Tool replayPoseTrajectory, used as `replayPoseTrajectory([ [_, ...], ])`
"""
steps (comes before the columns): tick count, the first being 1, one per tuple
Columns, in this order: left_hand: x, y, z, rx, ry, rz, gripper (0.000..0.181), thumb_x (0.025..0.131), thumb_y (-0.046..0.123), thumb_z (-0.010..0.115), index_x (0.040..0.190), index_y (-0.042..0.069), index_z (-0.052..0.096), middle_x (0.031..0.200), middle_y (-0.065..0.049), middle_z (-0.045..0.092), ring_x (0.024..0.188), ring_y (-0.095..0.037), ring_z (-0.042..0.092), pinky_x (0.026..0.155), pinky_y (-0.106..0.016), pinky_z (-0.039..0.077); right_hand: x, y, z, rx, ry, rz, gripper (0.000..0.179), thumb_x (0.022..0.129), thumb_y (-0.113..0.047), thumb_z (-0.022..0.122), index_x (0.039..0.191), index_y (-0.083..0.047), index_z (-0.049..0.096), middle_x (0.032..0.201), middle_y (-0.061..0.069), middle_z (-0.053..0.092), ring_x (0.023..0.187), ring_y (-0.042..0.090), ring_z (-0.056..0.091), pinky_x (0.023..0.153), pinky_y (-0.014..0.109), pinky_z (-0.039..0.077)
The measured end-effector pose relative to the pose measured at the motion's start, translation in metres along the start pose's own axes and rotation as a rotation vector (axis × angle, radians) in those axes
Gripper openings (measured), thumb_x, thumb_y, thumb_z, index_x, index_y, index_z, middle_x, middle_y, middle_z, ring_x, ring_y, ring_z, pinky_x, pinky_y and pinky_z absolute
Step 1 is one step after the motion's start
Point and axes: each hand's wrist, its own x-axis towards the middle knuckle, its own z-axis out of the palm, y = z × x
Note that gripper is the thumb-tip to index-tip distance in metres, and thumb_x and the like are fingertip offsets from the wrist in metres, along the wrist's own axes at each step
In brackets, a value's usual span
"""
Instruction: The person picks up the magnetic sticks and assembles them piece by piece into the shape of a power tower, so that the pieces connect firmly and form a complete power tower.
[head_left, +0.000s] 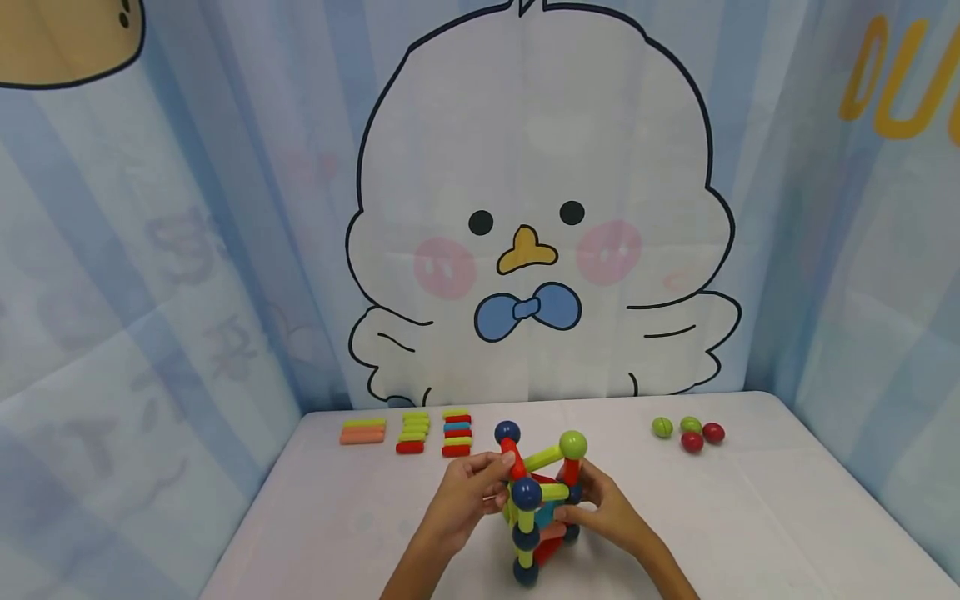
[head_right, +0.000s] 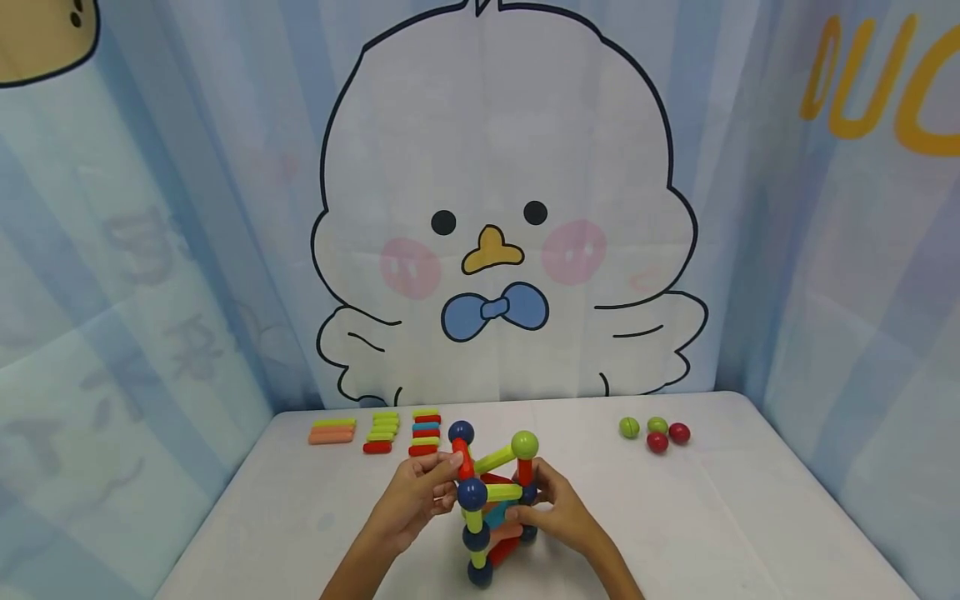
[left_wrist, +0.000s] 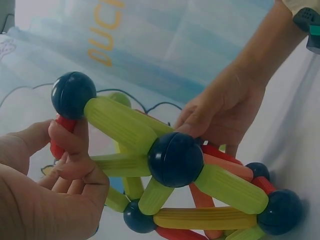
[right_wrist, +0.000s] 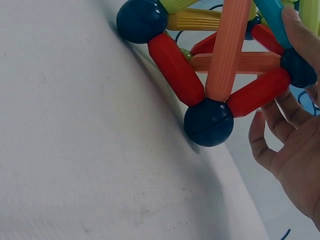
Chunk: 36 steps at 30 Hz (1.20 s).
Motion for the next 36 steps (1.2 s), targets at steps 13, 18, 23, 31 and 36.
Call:
replayPoseTrajectory([
  [13,0.001,-0.004,0.003,-0.029,0.031,-0.012,0.045,0.089,0.04,0.07,0.109,0.0,0.067,0.075,0.0,0.064,0.06,-0.01,0.052,0.062,-0.017,0.048,0.0,-0.001,0.001,0.002,-0.006,-0.018,0.052,0.09,-0.017,0.067,0.13,0.005,0.042,0.112,0.017,0.058,0.097,0.013,0.063,0.091,0.024,0.052],
  [18,0.001,-0.003,0.003,0.02,0.061,0.004,0.048,0.088,0.043,0.07,0.108,-0.001,0.067,0.08,-0.002,0.068,0.059,-0.011,0.056,0.062,-0.017,0.05,-0.001,-0.001,0.0,-0.021,0.008,-0.012,0.052,0.09,-0.019,0.068,0.129,0.004,0.043,0.111,0.016,0.059,0.096,0.012,0.062,0.09,0.023,0.052],
  [23,0.001,-0.002,-0.004,0.089,0.111,0.045,0.046,0.093,0.043,0.063,0.104,-0.001,0.068,0.079,-0.003,0.07,0.057,-0.01,0.057,0.057,-0.016,0.049,-0.001,0.0,0.001,-0.041,0.014,-0.019,0.051,0.089,-0.019,0.069,0.127,0.005,0.045,0.112,0.015,0.061,0.097,0.01,0.062,0.09,0.02,0.05],
  [31,0.03,-0.022,-0.049,0.354,0.323,0.153,0.03,0.098,0.03,0.06,0.106,0.001,0.065,0.082,-0.005,0.071,0.067,-0.017,0.062,0.06,-0.021,0.049,-0.001,-0.001,0.002,-0.081,0.049,-0.046,0.048,0.088,-0.019,0.071,0.123,0.004,0.048,0.105,0.011,0.061,0.094,0.008,0.06,0.089,0.021,0.051],
  [36,0.056,-0.051,-0.081,0.689,0.41,0.146,0.018,0.094,0.013,0.064,0.11,0.004,0.065,0.1,-0.012,0.065,0.088,-0.023,0.059,0.076,-0.033,0.056,-0.003,-0.002,0.005,-0.12,0.097,-0.011,0.056,0.085,-0.021,0.073,0.129,0.001,0.047,0.103,0.007,0.064,0.096,0.006,0.06,0.09,0.021,0.05],
])
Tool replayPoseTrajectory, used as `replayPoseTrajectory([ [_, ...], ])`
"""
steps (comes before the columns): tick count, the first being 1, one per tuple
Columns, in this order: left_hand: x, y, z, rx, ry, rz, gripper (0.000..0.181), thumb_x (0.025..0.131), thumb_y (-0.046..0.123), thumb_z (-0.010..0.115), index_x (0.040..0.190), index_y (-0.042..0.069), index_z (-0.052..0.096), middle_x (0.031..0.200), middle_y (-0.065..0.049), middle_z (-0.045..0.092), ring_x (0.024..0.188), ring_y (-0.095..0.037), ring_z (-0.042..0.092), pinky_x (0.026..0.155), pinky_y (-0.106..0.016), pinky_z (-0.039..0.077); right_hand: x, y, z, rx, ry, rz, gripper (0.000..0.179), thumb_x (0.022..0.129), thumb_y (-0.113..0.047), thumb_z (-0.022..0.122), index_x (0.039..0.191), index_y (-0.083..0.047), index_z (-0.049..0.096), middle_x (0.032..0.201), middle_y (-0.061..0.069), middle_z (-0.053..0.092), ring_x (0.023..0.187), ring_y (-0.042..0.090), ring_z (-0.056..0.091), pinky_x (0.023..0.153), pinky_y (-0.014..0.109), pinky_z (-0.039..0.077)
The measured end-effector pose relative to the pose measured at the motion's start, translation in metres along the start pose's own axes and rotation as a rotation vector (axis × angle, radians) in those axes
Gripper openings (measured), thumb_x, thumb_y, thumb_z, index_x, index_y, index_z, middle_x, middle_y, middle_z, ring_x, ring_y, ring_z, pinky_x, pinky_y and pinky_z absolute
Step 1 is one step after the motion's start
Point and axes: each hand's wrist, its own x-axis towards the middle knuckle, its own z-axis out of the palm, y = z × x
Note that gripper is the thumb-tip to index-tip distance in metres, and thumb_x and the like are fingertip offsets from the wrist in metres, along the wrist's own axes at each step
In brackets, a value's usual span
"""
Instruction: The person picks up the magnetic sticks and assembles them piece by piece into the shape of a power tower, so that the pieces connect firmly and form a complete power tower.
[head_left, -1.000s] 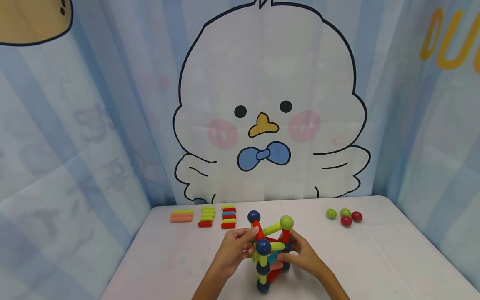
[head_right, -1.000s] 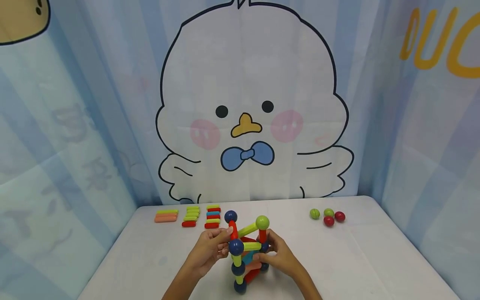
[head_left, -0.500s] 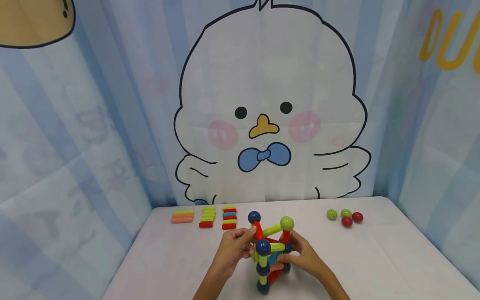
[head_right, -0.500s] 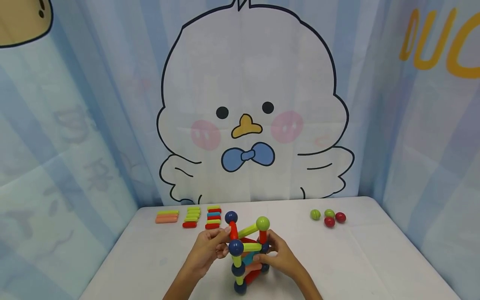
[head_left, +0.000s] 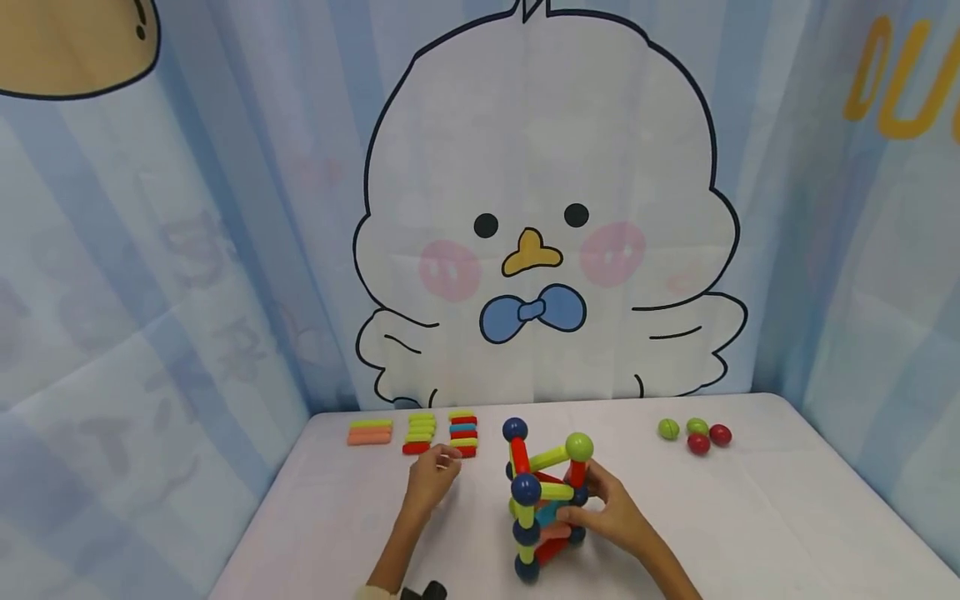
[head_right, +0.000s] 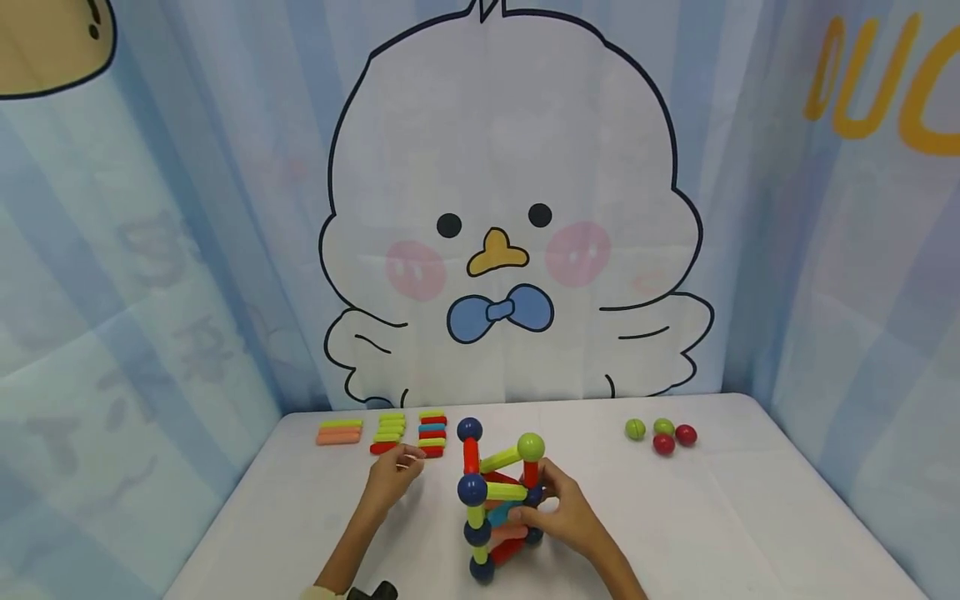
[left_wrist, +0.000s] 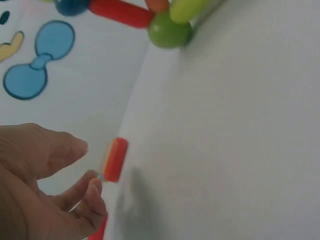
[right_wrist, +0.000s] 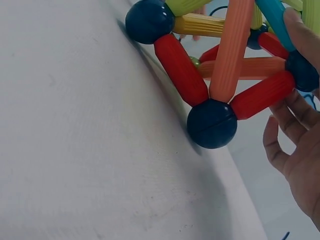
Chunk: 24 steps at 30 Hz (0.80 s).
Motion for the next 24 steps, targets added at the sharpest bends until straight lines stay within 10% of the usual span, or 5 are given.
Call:
replayPoseTrajectory([
  [9,0.027,-0.032,0.017,0.374,-0.024,-0.019,0.048,0.09,0.019,0.07,0.136,0.018,0.056,0.122,-0.024,0.041,0.103,-0.033,0.048,0.085,-0.051,0.054,0.0,-0.004,0.003,-0.066,0.058,0.061,0.058,0.083,-0.027,0.076,0.128,-0.002,0.049,0.107,0.003,0.068,0.094,0.008,0.061,0.09,0.025,0.05],
  [20,0.02,-0.016,0.021,0.581,-0.043,0.036,0.024,0.08,0.02,0.08,0.091,0.013,0.059,0.094,-0.01,0.051,0.082,-0.021,0.049,0.068,-0.032,0.05,-0.001,-0.006,0.005,-0.068,0.084,0.033,0.055,0.082,-0.025,0.077,0.126,-0.004,0.051,0.107,0.003,0.069,0.091,0.005,0.059,0.088,0.025,0.051],
  [24,0.013,-0.01,0.016,0.477,-0.084,0.046,0.021,0.083,0.018,0.077,0.093,0.007,0.062,0.08,-0.006,0.053,0.074,-0.018,0.05,0.068,-0.031,0.05,-0.002,-0.006,0.007,-0.074,0.099,0.034,0.055,0.081,-0.025,0.078,0.126,-0.007,0.052,0.109,0.003,0.069,0.092,0.005,0.06,0.088,0.025,0.052],
])
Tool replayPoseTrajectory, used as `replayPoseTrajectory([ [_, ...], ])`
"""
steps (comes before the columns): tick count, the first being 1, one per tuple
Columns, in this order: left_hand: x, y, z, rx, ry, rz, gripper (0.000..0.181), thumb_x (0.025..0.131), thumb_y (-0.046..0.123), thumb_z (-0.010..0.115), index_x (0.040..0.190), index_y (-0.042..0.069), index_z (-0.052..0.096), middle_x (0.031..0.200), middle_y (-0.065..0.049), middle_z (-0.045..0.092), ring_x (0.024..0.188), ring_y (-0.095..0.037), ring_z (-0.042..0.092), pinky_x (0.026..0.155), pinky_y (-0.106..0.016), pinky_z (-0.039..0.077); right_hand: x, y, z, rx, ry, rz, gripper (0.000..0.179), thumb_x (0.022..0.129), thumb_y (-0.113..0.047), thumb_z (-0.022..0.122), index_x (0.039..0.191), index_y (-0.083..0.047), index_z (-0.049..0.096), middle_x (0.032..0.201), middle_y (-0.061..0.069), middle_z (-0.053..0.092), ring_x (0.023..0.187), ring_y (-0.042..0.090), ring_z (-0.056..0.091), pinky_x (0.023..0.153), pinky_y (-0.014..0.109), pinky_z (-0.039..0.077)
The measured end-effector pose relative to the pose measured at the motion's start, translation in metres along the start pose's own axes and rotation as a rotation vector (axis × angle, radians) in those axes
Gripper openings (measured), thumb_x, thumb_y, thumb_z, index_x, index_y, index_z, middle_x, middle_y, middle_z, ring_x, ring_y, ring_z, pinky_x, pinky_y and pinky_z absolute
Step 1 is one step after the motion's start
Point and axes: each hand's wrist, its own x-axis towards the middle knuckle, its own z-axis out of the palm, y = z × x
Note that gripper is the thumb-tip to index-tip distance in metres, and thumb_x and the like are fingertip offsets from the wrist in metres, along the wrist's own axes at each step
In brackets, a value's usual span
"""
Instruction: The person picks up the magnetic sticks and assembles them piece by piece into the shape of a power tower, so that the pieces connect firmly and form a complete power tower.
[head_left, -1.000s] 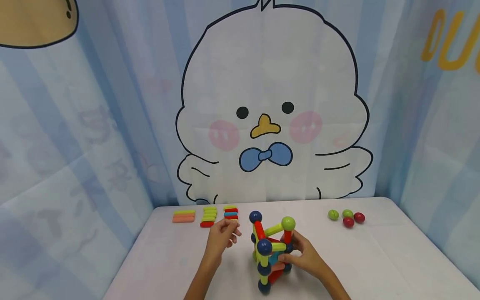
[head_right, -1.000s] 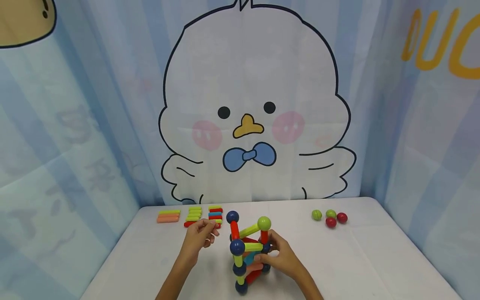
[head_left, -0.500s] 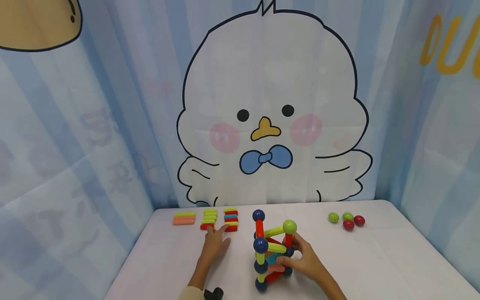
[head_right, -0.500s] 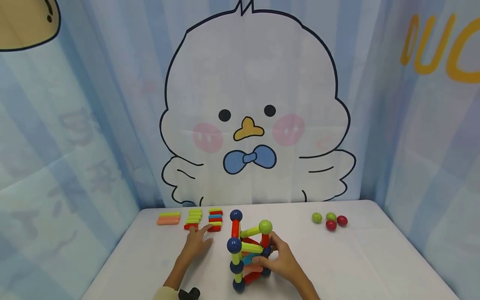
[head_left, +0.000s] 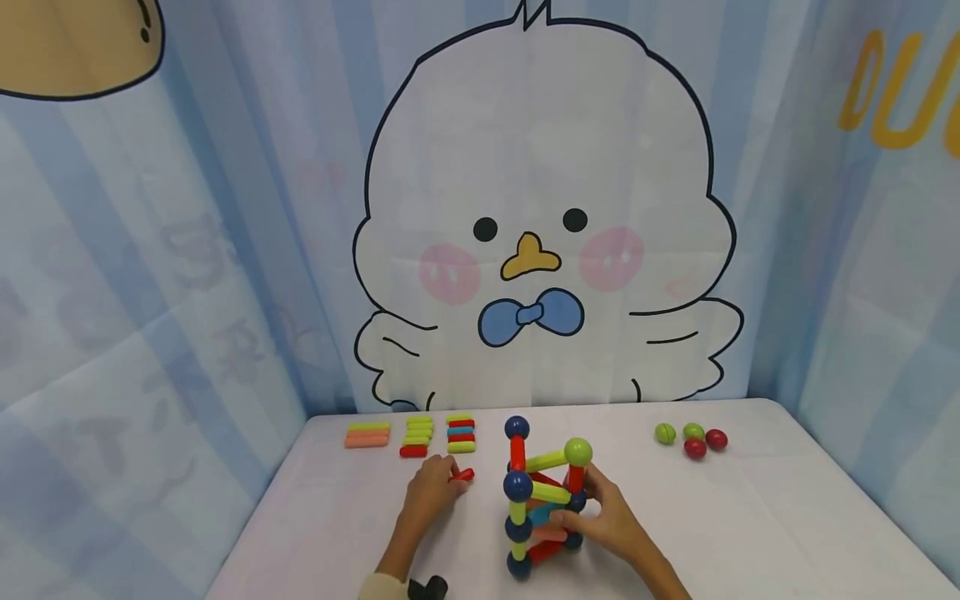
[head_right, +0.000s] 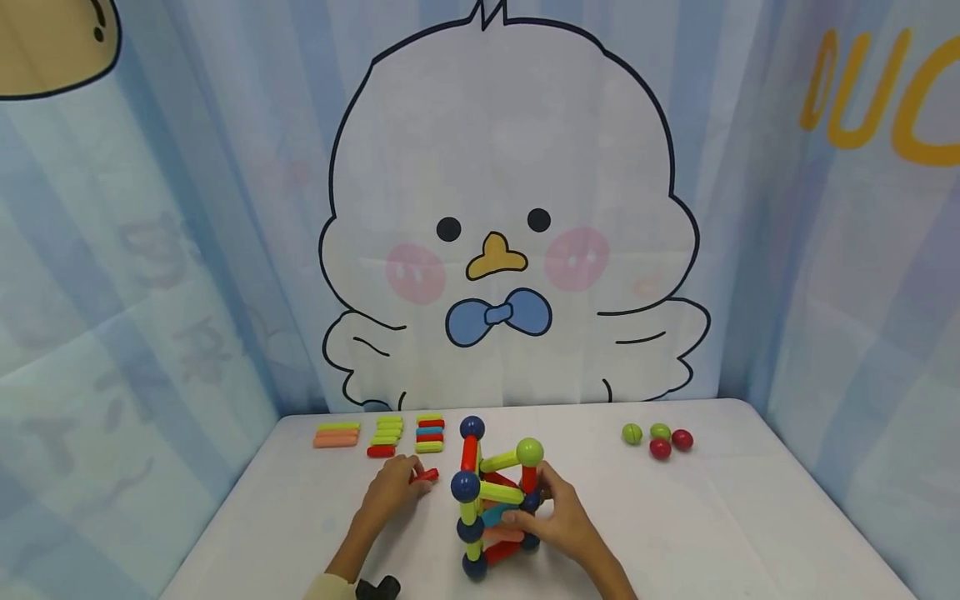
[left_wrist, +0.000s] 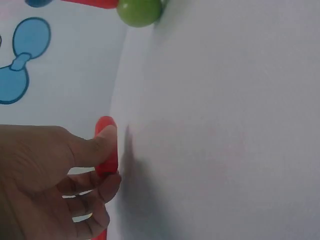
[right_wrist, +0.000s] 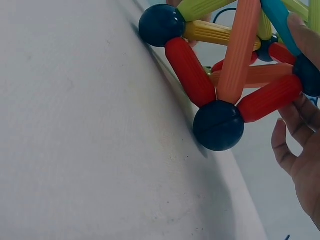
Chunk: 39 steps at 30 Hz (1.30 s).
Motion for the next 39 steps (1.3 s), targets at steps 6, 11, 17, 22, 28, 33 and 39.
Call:
replayPoseTrajectory([
  [6,-0.013,0.016,-0.026,-0.468,-0.006,0.103,0.032,0.091,0.03,0.069,0.106,0.002,0.065,0.089,-0.006,0.064,0.075,-0.015,0.062,0.07,-0.027,0.056,0.0,0.0,0.003,-0.02,-0.001,0.009,0.06,0.08,-0.028,0.079,0.129,-0.008,0.05,0.107,0.0,0.067,0.091,0.006,0.058,0.087,0.022,0.05],
  [11,-0.043,0.055,-0.057,-0.808,-0.006,0.168,0.048,0.09,0.043,0.068,0.116,0.003,0.065,0.096,-0.01,0.07,0.084,-0.019,0.068,0.079,-0.024,0.057,0.0,0.0,0.004,-0.035,0.004,0.005,0.059,0.081,-0.03,0.079,0.128,-0.01,0.05,0.107,-0.001,0.067,0.091,0.006,0.059,0.087,0.021,0.05],
  [17,-0.08,0.097,-0.076,-0.763,0.053,0.273,0.038,0.089,0.041,0.07,0.113,0.011,0.069,0.097,-0.004,0.072,0.09,-0.015,0.063,0.075,-0.024,0.053,0.0,0.001,0.002,-0.044,0.017,-0.05,0.059,0.081,-0.028,0.079,0.129,-0.011,0.05,0.105,-0.002,0.068,0.093,0.005,0.061,0.085,0.025,0.053],
  [22,-0.094,0.113,-0.068,-0.582,0.163,0.307,0.03,0.088,0.036,0.072,0.109,0.013,0.07,0.094,0.003,0.072,0.084,-0.008,0.058,0.068,-0.023,0.05,0.0,0.004,-0.002,-0.022,-0.004,-0.1,0.057,0.083,-0.024,0.078,0.129,-0.007,0.05,0.098,-0.004,0.067,0.09,0.004,0.062,0.084,0.025,0.053],
  [28,-0.103,0.125,-0.05,-0.481,0.323,0.337,0.028,0.089,0.032,0.071,0.111,0.014,0.071,0.093,0.005,0.065,0.086,-0.006,0.052,0.073,-0.023,0.052,0.0,0.008,-0.011,-0.003,0.003,-0.193,0.045,0.088,-0.014,0.071,0.127,0.001,0.054,0.097,0.002,0.068,0.086,0.004,0.062,0.08,0.024,0.055],
  [33,-0.109,0.136,-0.032,-0.488,0.391,0.29,0.026,0.091,0.034,0.069,0.11,0.016,0.074,0.113,0.0,0.051,0.11,-0.014,0.042,0.09,-0.033,0.054,0.001,0.009,-0.014,0.017,0.052,-0.315,0.031,0.091,-0.005,0.062,0.121,0.0,0.059,0.101,0.012,0.069,0.086,0.003,0.062,0.076,0.025,0.055],
  [39,-0.111,0.139,-0.019,-0.592,0.323,0.263,0.025,0.092,0.037,0.067,0.107,0.018,0.074,0.148,-0.008,0.034,0.138,-0.034,0.033,0.098,-0.053,0.047,0.0,0.005,-0.016,0.148,0.089,-0.47,0.033,0.092,0.008,0.054,0.124,0.003,0.059,0.109,0.0,0.071,0.095,0.002,0.063,0.079,0.021,0.054],
])
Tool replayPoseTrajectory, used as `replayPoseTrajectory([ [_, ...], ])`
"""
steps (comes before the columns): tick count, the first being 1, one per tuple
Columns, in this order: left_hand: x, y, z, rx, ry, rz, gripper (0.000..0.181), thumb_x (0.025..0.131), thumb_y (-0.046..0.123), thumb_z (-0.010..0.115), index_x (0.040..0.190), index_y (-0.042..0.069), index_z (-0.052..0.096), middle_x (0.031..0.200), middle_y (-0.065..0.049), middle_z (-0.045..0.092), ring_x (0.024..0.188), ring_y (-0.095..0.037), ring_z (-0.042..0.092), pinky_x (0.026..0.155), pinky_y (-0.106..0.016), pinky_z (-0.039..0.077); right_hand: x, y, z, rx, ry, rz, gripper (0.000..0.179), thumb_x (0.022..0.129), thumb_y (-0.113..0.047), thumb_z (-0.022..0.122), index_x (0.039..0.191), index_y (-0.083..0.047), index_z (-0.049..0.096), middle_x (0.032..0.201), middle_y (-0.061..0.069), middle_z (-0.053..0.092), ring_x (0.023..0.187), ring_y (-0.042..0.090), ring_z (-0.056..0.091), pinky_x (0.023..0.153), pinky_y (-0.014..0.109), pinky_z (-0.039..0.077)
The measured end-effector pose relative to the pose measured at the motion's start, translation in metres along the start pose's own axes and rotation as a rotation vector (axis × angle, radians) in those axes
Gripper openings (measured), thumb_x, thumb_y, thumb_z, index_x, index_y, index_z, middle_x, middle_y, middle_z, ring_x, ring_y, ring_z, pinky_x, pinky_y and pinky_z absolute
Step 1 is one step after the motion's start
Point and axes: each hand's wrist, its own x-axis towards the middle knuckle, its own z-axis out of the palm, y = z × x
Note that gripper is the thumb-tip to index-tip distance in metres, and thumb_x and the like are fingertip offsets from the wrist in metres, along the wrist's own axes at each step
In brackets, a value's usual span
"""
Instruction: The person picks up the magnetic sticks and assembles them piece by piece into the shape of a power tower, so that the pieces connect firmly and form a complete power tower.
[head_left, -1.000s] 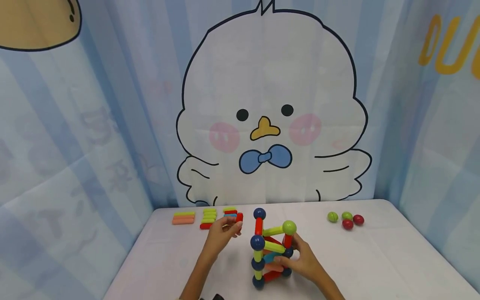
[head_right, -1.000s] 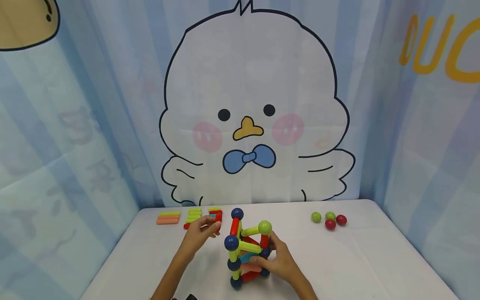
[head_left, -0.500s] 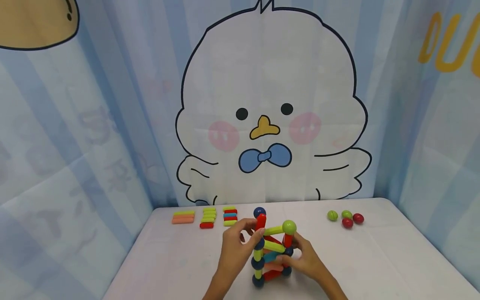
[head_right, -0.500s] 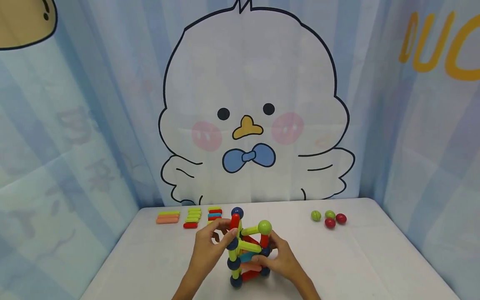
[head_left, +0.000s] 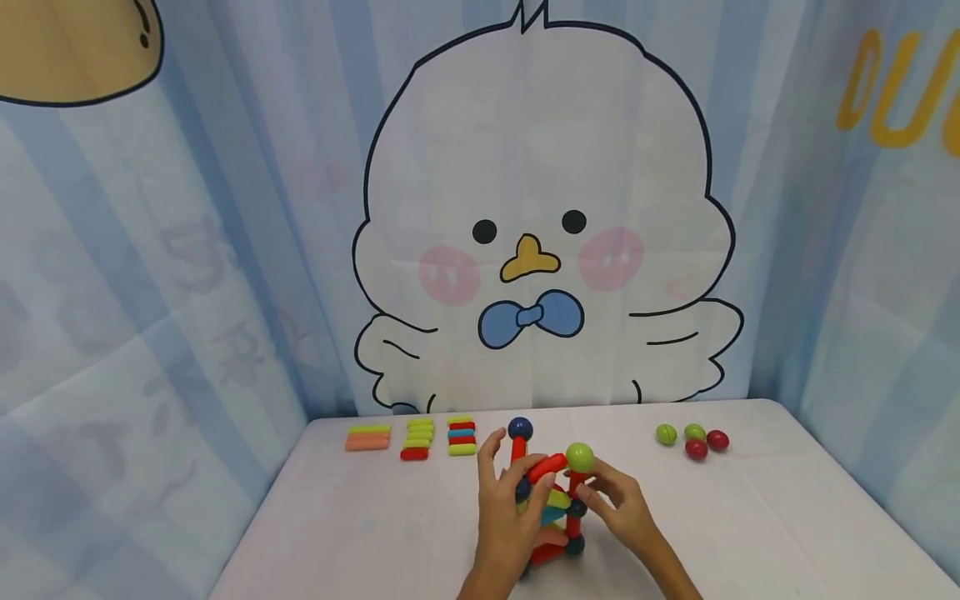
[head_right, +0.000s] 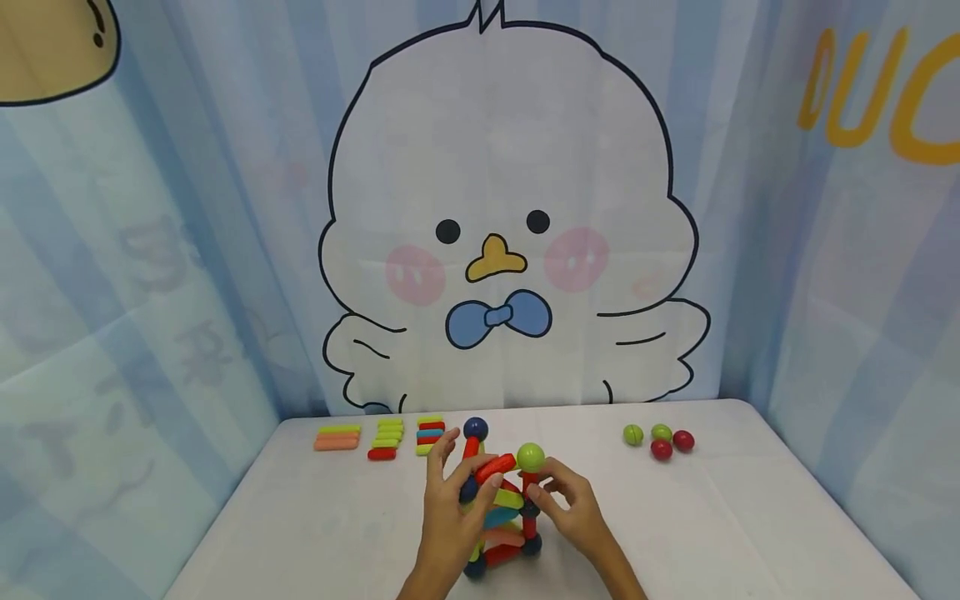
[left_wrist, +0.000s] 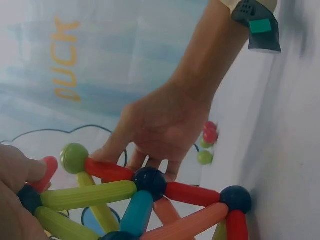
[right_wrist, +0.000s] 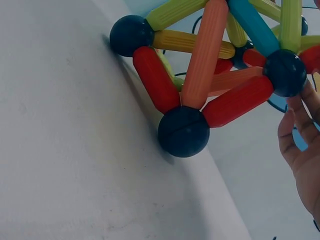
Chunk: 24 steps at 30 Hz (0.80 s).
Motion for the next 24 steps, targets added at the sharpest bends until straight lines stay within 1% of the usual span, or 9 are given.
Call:
replayPoseTrajectory([
  [3,0.002,-0.001,-0.001,0.0,-0.052,0.015,0.023,0.091,0.035,0.068,0.108,0.02,0.072,0.152,-0.009,0.033,0.139,-0.038,0.037,0.098,-0.049,0.048,0.001,-0.003,-0.004,0.101,-0.007,-0.018,0.037,0.093,0.012,0.05,0.127,0.001,0.06,0.116,-0.011,0.068,0.101,0.001,0.063,0.083,0.019,0.053],
  [6,0.005,-0.001,-0.005,0.027,-0.112,0.043,0.021,0.091,0.032,0.068,0.109,0.021,0.071,0.153,-0.01,0.032,0.138,-0.038,0.039,0.099,-0.047,0.047,0.001,-0.004,-0.008,0.157,-0.032,0.0,0.037,0.094,0.012,0.048,0.128,0.0,0.06,0.119,-0.013,0.067,0.104,0.001,0.062,0.087,0.018,0.052],
  [8,0.006,-0.002,-0.008,0.033,-0.152,0.059,0.02,0.091,0.03,0.069,0.109,0.02,0.07,0.154,-0.009,0.032,0.138,-0.038,0.041,0.101,-0.046,0.047,0.002,-0.005,-0.01,0.172,-0.051,0.026,0.035,0.095,0.01,0.048,0.126,0.002,0.061,0.119,-0.011,0.068,0.105,0.002,0.062,0.09,0.018,0.051],
  [12,0.009,-0.005,-0.012,0.034,-0.208,0.077,0.023,0.091,0.033,0.068,0.109,0.02,0.07,0.153,-0.009,0.031,0.137,-0.038,0.043,0.101,-0.045,0.046,0.002,-0.006,-0.012,0.192,-0.079,0.083,0.03,0.095,0.008,0.05,0.121,0.003,0.064,0.117,-0.01,0.068,0.107,0.003,0.063,0.093,0.019,0.05],
  [14,0.01,-0.006,-0.013,0.023,-0.227,0.078,0.024,0.091,0.037,0.067,0.108,0.02,0.069,0.153,-0.008,0.031,0.137,-0.038,0.044,0.101,-0.044,0.046,0.002,-0.006,-0.013,0.189,-0.091,0.111,0.029,0.095,0.006,0.051,0.12,0.003,0.065,0.116,-0.011,0.069,0.105,0.003,0.064,0.093,0.019,0.05],
  [16,0.011,-0.008,-0.014,0.004,-0.243,0.077,0.027,0.092,0.04,0.064,0.109,0.02,0.069,0.153,-0.008,0.03,0.137,-0.037,0.044,0.101,-0.045,0.046,0.001,-0.006,-0.013,0.175,-0.112,0.135,0.03,0.094,0.005,0.054,0.122,0.006,0.062,0.114,-0.01,0.069,0.103,0.003,0.064,0.091,0.021,0.052],
  [19,0.011,-0.012,-0.016,-0.027,-0.232,0.075,0.028,0.099,0.038,0.054,0.116,0.019,0.066,0.152,-0.007,0.033,0.136,-0.034,0.045,0.102,-0.049,0.046,0.0,-0.005,-0.014,0.123,-0.174,0.199,0.034,0.093,0.0,0.059,0.125,0.008,0.057,0.111,-0.009,0.07,0.098,0.002,0.064,0.086,0.023,0.054],
  [21,0.013,-0.017,-0.017,-0.082,-0.197,0.059,0.032,0.104,0.033,0.045,0.123,0.014,0.061,0.148,-0.008,0.039,0.131,-0.032,0.049,0.102,-0.049,0.047,0.001,-0.004,-0.014,0.085,-0.225,0.244,0.039,0.091,-0.005,0.063,0.127,0.008,0.054,0.11,-0.006,0.069,0.097,0.001,0.062,0.085,0.025,0.054],
  [24,0.022,-0.033,-0.022,-0.156,-0.123,-0.009,0.04,0.108,0.034,0.031,0.128,0.01,0.056,0.135,-0.011,0.053,0.118,-0.028,0.058,0.094,-0.042,0.053,0.002,-0.005,-0.012,0.041,-0.275,0.3,0.044,0.091,-0.012,0.066,0.13,0.004,0.052,0.113,0.001,0.068,0.098,0.0,0.06,0.085,0.025,0.055],
])
